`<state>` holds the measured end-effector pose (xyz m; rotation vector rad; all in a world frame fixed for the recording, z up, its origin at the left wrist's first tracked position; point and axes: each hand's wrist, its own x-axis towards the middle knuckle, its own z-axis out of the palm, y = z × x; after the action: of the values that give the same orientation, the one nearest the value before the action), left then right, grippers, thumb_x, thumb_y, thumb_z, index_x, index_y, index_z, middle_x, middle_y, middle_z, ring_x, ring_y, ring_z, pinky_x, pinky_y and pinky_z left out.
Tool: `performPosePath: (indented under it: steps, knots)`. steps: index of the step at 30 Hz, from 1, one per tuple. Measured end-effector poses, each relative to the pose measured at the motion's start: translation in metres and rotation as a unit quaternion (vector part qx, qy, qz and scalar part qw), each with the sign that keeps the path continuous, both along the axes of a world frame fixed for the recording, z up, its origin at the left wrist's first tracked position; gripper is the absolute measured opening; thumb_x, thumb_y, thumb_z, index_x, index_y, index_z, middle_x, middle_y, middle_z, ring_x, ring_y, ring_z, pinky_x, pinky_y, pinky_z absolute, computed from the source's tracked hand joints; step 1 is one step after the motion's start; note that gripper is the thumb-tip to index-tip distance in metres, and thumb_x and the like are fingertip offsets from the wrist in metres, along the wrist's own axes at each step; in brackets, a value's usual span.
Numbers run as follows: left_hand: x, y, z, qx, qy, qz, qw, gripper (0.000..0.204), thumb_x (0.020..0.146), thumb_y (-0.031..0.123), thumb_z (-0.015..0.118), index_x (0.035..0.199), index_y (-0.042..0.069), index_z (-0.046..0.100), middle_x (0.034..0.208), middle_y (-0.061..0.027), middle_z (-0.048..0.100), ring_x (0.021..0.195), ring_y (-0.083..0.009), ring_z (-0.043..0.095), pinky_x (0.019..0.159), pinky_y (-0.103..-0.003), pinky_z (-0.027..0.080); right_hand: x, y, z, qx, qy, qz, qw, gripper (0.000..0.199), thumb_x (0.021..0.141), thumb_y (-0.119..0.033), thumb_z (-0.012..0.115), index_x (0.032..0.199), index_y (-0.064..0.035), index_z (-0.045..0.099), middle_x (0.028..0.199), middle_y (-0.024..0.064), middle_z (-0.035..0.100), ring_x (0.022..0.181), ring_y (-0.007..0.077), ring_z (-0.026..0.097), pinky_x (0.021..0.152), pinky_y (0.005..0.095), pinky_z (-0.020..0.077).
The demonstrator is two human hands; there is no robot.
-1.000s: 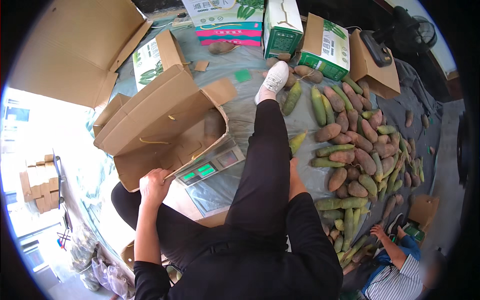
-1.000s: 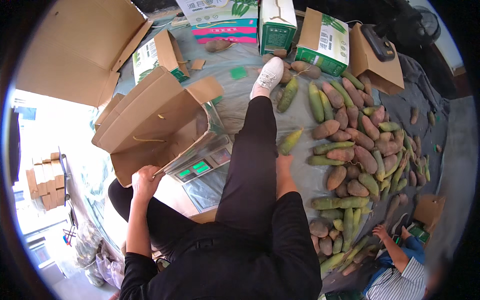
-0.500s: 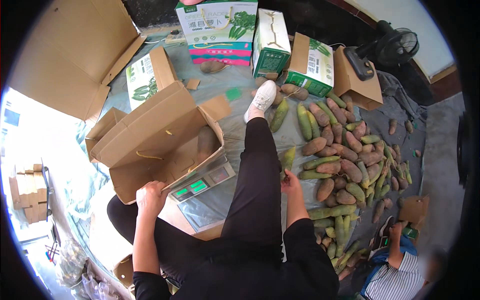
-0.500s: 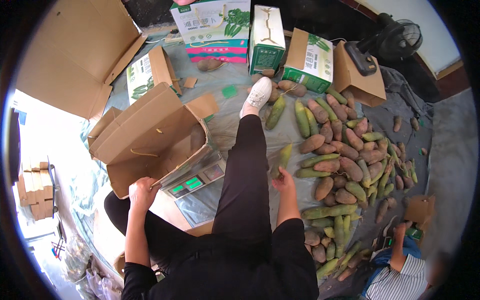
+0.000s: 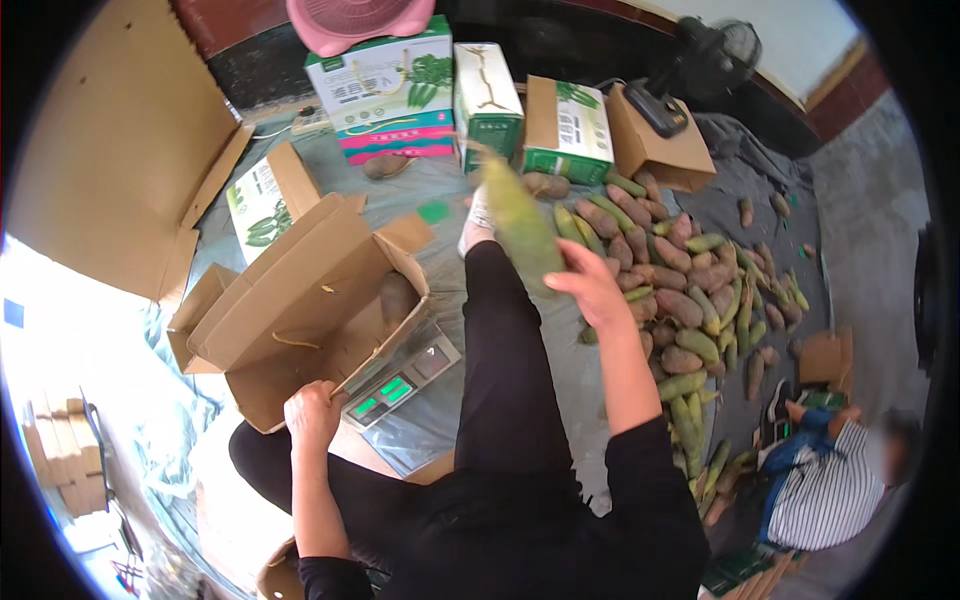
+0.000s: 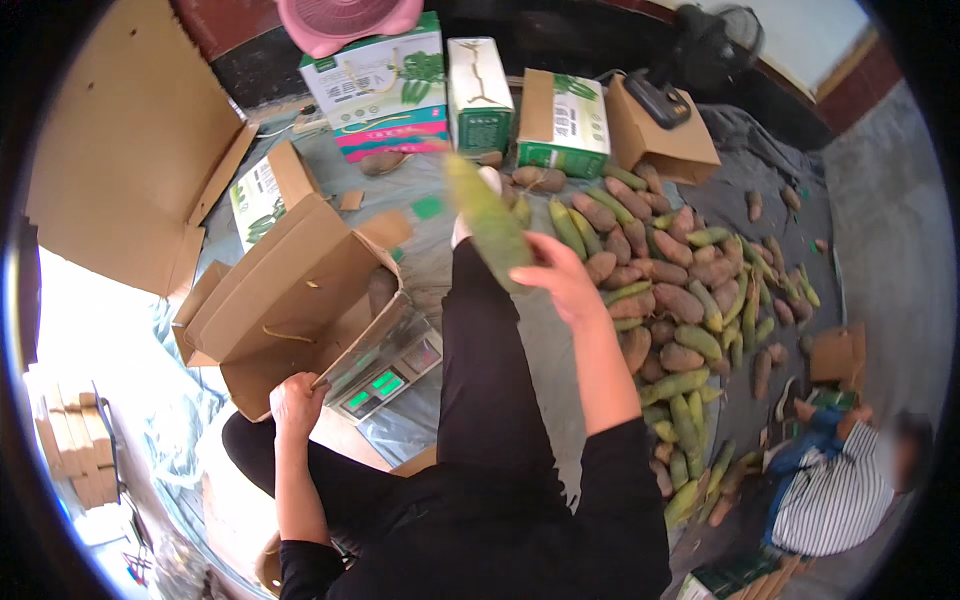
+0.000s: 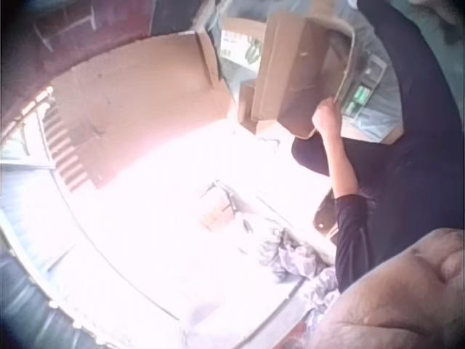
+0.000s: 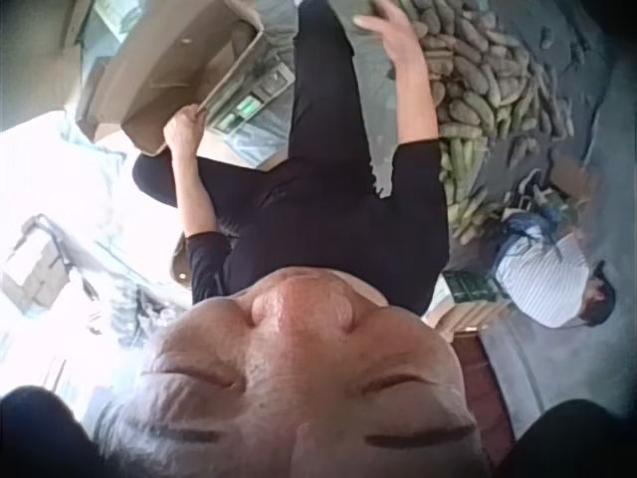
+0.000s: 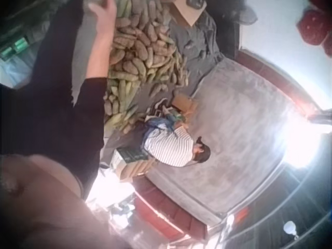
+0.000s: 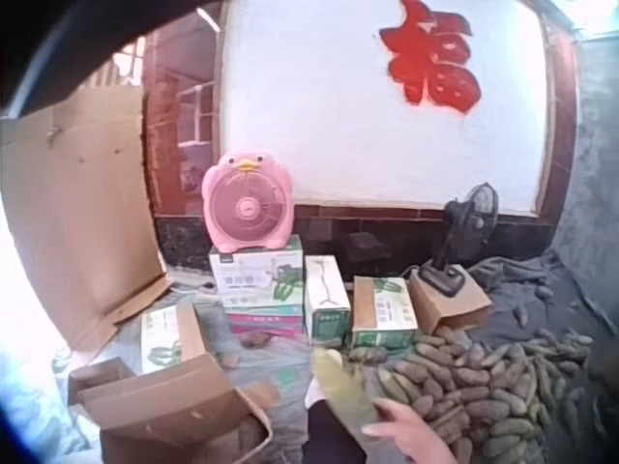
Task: Picking up cucumbers or squash from a pile, placing them into a cardboard box, and weighing the filled box on a digital scale.
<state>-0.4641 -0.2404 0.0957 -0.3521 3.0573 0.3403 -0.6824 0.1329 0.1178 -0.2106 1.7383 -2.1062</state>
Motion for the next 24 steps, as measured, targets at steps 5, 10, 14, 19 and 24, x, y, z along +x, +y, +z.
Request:
performPosePath:
  steps: [5, 10, 14, 19, 24]
  knots:
    - [0.000, 0.004, 0.002, -0.002, -0.006, 0.012, 1.000, 0.017, 0.074, 0.023, 0.071, 0.074, 0.007, 0.065, 0.074, -0.0119, 0.062, 0.073, -0.0322, 0.061, 0.064, -0.042, 0.047, 0.003, -0.088, 0.031, -0.010, 0.074, 0.170, 0.983, 0.059, 0.071, -0.006, 0.073, 0.125, 0.0036, 0.052, 0.114, 0.0100, 0.060, 0.105, 0.0169, 0.057, 0.093, 0.0305, 0.0441]
    - [0.000, 0.005, 0.001, -0.008, -0.011, -0.001, 1.000, 0.018, 0.074, 0.023, 0.070, 0.073, 0.006, 0.064, 0.073, -0.0130, 0.061, 0.072, -0.0339, 0.061, 0.064, -0.043, 0.047, 0.023, -0.195, 0.009, 0.185, 0.165, 0.251, 0.936, 0.057, 0.061, -0.025, 0.078, 0.109, -0.0002, 0.062, 0.103, 0.0144, 0.066, 0.094, 0.0242, 0.063, 0.082, 0.0338, 0.0493]
    - [0.000, 0.006, 0.001, -0.007, -0.021, 0.009, 1.000, 0.021, 0.074, 0.025, 0.069, 0.074, 0.004, 0.064, 0.073, -0.0173, 0.061, 0.072, -0.0372, 0.060, 0.064, -0.045, 0.047, 0.039, -0.260, -0.021, 0.320, 0.169, 0.321, 0.875, 0.058, 0.056, -0.030, 0.078, 0.106, -0.0042, 0.066, 0.101, 0.0166, 0.067, 0.095, 0.0312, 0.064, 0.084, 0.0382, 0.0501]
    - [-0.001, 0.007, 0.002, 0.002, -0.035, 0.013, 0.999, 0.020, 0.074, 0.023, 0.069, 0.081, 0.005, 0.068, 0.078, -0.0175, 0.064, 0.074, -0.0367, 0.062, 0.065, -0.043, 0.048, 0.054, -0.270, -0.039, 0.286, 0.226, 0.250, 0.897, 0.040, 0.067, -0.025, 0.072, 0.101, -0.0048, 0.068, 0.097, 0.0161, 0.068, 0.094, 0.0322, 0.064, 0.083, 0.0407, 0.0506]
    - [-0.002, 0.007, -0.001, 0.018, -0.020, 0.020, 0.999, 0.018, 0.075, 0.023, 0.069, 0.081, 0.006, 0.068, 0.077, -0.0162, 0.064, 0.074, -0.0362, 0.062, 0.065, -0.043, 0.047, 0.027, -0.216, -0.014, 0.060, 0.233, 0.187, 0.953, 0.032, 0.074, -0.021, 0.070, 0.100, -0.0025, 0.067, 0.090, 0.0130, 0.069, 0.087, 0.0203, 0.065, 0.078, 0.0319, 0.0513]
